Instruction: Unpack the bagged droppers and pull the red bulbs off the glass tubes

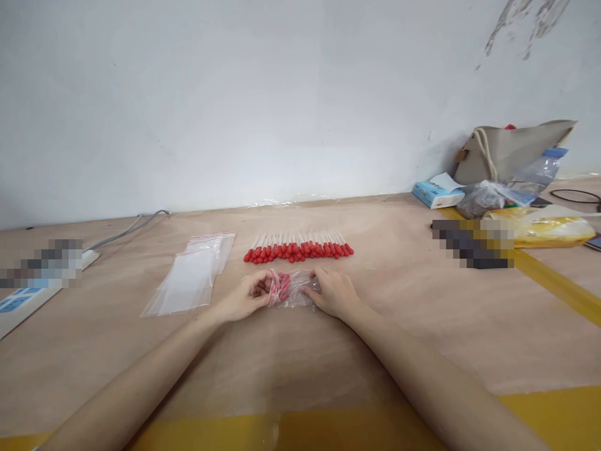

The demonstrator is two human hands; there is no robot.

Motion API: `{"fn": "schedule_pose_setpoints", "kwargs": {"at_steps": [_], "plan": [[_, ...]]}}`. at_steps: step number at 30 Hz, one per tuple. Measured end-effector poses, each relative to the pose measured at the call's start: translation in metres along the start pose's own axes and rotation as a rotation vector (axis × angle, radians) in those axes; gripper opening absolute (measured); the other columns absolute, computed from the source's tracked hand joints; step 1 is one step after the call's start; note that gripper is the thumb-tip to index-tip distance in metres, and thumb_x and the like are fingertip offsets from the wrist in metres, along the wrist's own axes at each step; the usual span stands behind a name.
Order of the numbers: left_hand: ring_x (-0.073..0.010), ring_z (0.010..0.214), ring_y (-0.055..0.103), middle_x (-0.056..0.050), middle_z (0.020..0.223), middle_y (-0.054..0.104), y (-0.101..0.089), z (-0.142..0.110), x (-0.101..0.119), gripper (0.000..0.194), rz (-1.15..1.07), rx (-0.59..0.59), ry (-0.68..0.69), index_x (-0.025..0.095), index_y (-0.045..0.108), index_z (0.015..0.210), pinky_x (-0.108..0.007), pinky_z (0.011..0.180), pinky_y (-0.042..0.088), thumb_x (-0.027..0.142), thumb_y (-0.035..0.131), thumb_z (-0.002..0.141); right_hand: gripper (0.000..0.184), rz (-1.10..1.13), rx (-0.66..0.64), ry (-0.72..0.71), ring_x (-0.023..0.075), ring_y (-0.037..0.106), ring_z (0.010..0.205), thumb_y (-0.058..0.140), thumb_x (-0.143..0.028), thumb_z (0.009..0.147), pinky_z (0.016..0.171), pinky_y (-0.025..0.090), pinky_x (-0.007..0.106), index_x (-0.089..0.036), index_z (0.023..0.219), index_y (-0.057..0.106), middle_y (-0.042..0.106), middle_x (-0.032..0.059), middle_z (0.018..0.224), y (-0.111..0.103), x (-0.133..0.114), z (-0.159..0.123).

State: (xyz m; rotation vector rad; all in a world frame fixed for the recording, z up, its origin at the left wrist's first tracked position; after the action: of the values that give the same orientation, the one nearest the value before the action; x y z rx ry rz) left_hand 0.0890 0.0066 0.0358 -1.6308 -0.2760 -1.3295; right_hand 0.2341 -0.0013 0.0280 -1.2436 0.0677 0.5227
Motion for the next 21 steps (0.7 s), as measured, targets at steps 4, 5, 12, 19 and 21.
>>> {"fn": "schedule_pose_setpoints", "kwargs": {"at_steps": [4, 5, 12, 19, 21], "plan": [[-0.0105, 0.068, 0.053, -0.002, 0.078, 0.057, 0.002, 0.001, 0.004, 0.011, 0.041, 0.001, 0.030, 0.014, 0.056, 0.084, -0.021, 0.062, 0.043, 0.017, 0.053, 0.073, 0.027, -0.014, 0.043, -0.026, 0.0144, 0.052, 0.070, 0.050, -0.045, 0.077, 0.056, 0.035, 0.024, -0.019, 0.084, 0.052, 0.054, 0.0040, 0.083, -0.006, -0.005, -0.001], [-0.0105, 0.067, 0.053, -0.002, 0.077, 0.057, 0.001, 0.001, 0.003, 0.011, 0.035, 0.015, 0.025, 0.014, 0.057, 0.083, -0.021, 0.061, 0.043, 0.017, 0.053, 0.073, 0.026, -0.011, 0.053, -0.033, 0.0143, 0.051, 0.072, 0.050, -0.045, 0.077, 0.057, 0.036, 0.024, -0.019, 0.084, 0.052, 0.053, 0.0044, 0.086, -0.007, -0.006, -0.001], [-0.0130, 0.067, 0.058, -0.004, 0.080, 0.064, -0.039, 0.004, -0.012, 0.019, -0.008, 0.163, -0.125, 0.015, 0.061, 0.084, -0.023, 0.061, 0.045, 0.025, 0.059, 0.068, 0.025, 0.020, 0.046, -0.043, 0.0142, 0.050, 0.072, 0.051, -0.044, 0.077, 0.061, 0.039, 0.026, -0.019, 0.082, 0.052, 0.050, 0.0040, 0.086, -0.006, -0.005, 0.001], [-0.0189, 0.079, 0.062, -0.005, 0.082, 0.067, -0.148, -0.027, 0.000, 0.027, -0.042, 0.403, -0.222, 0.015, 0.063, 0.081, -0.031, 0.074, 0.049, 0.028, 0.068, 0.057, 0.026, -0.004, 0.034, -0.045, 0.0153, 0.050, 0.076, 0.050, -0.045, 0.077, 0.063, 0.039, 0.026, -0.019, 0.082, 0.052, 0.051, 0.0045, 0.087, -0.004, -0.003, 0.001], [-0.0199, 0.081, 0.062, -0.005, 0.083, 0.067, -0.184, -0.043, 0.005, 0.030, -0.014, 0.606, -0.222, 0.016, 0.062, 0.083, -0.031, 0.073, 0.050, 0.028, 0.069, 0.056, 0.026, 0.002, 0.032, -0.046, 0.0153, 0.050, 0.077, 0.050, -0.045, 0.077, 0.065, 0.040, 0.027, -0.019, 0.082, 0.051, 0.050, 0.0045, 0.087, -0.003, -0.003, 0.001]]}}
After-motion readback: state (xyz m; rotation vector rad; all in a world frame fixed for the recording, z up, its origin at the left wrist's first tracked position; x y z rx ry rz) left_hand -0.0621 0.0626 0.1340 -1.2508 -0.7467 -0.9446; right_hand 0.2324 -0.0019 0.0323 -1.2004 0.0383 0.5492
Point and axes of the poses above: each hand's wrist, its own z-axis towards the middle knuckle, its own y-axis out of the palm, x = y × z, the point moved 9 cm from there along z, towards the middle knuckle
